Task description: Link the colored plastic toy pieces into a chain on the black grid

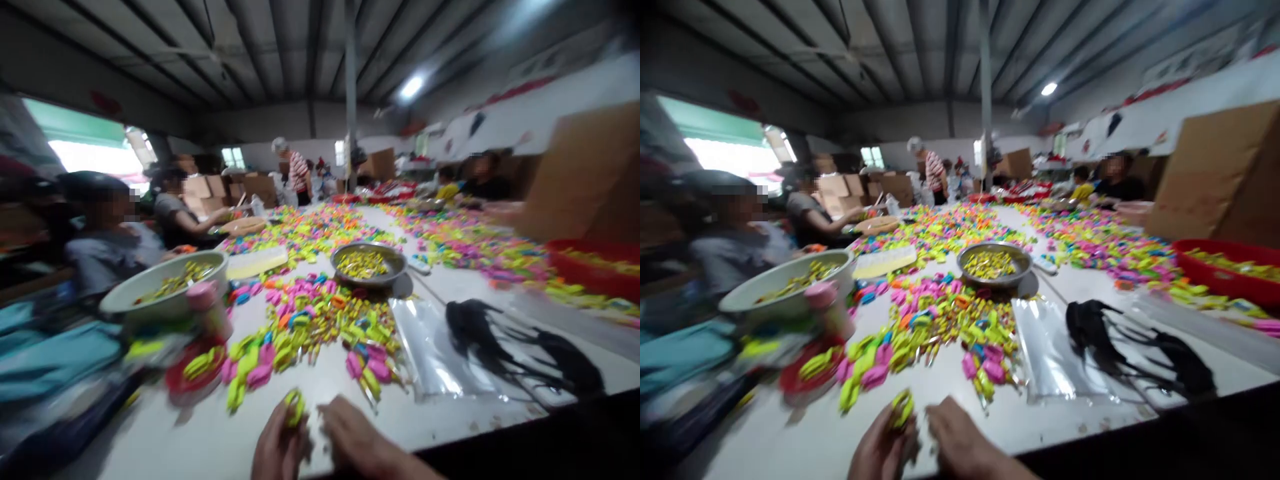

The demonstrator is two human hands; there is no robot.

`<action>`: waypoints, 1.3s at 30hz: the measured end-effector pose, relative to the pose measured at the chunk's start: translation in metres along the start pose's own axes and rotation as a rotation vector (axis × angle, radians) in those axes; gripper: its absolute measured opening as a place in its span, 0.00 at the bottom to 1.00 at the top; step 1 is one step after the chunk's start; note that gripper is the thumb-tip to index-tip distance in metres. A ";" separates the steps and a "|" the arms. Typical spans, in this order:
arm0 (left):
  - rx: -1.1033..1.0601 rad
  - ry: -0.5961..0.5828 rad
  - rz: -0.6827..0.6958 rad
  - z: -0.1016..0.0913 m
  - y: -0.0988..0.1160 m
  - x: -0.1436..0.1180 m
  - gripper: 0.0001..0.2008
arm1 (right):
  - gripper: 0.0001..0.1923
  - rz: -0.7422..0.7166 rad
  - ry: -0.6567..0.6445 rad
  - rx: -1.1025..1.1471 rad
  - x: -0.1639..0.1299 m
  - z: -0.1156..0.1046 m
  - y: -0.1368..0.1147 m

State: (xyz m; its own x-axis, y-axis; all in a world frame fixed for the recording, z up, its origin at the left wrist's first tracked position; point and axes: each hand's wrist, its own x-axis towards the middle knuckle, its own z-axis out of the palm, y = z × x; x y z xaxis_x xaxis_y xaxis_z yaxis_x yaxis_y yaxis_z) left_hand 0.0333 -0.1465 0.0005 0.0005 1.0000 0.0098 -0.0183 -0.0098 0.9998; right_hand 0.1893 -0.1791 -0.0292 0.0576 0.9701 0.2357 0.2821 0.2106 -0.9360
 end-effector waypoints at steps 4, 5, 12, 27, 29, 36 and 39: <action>-0.241 -0.213 -0.187 0.002 -0.002 -0.014 0.19 | 0.19 0.122 -0.024 0.130 -0.012 -0.028 -0.024; -0.236 -0.240 -0.153 0.001 -0.001 -0.017 0.19 | 0.22 0.190 -0.047 0.195 -0.013 -0.033 -0.027; 0.153 -0.376 0.174 -0.005 0.017 -0.038 0.11 | 0.21 0.270 -0.165 0.354 -0.025 -0.043 -0.049; 0.449 -0.279 0.576 0.005 0.002 -0.040 0.09 | 0.17 0.189 -0.215 0.115 -0.031 -0.058 -0.050; 0.505 -0.288 0.600 0.004 0.002 -0.040 0.09 | 0.17 0.149 -0.224 0.066 -0.031 -0.059 -0.050; 0.687 -0.296 0.672 0.002 0.004 -0.042 0.07 | 0.13 0.052 -0.210 -0.077 -0.031 -0.057 -0.053; 0.719 -0.291 0.702 0.001 0.003 -0.043 0.05 | 0.14 0.033 -0.222 -0.130 -0.031 -0.057 -0.052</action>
State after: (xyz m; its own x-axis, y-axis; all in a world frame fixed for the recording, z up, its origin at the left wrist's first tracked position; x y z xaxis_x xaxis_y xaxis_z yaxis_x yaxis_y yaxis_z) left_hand 0.0342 -0.1894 0.0026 0.4624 0.7316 0.5009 0.4910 -0.6817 0.5424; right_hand 0.2271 -0.2271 0.0271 -0.1391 0.9818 0.1293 0.4054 0.1756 -0.8971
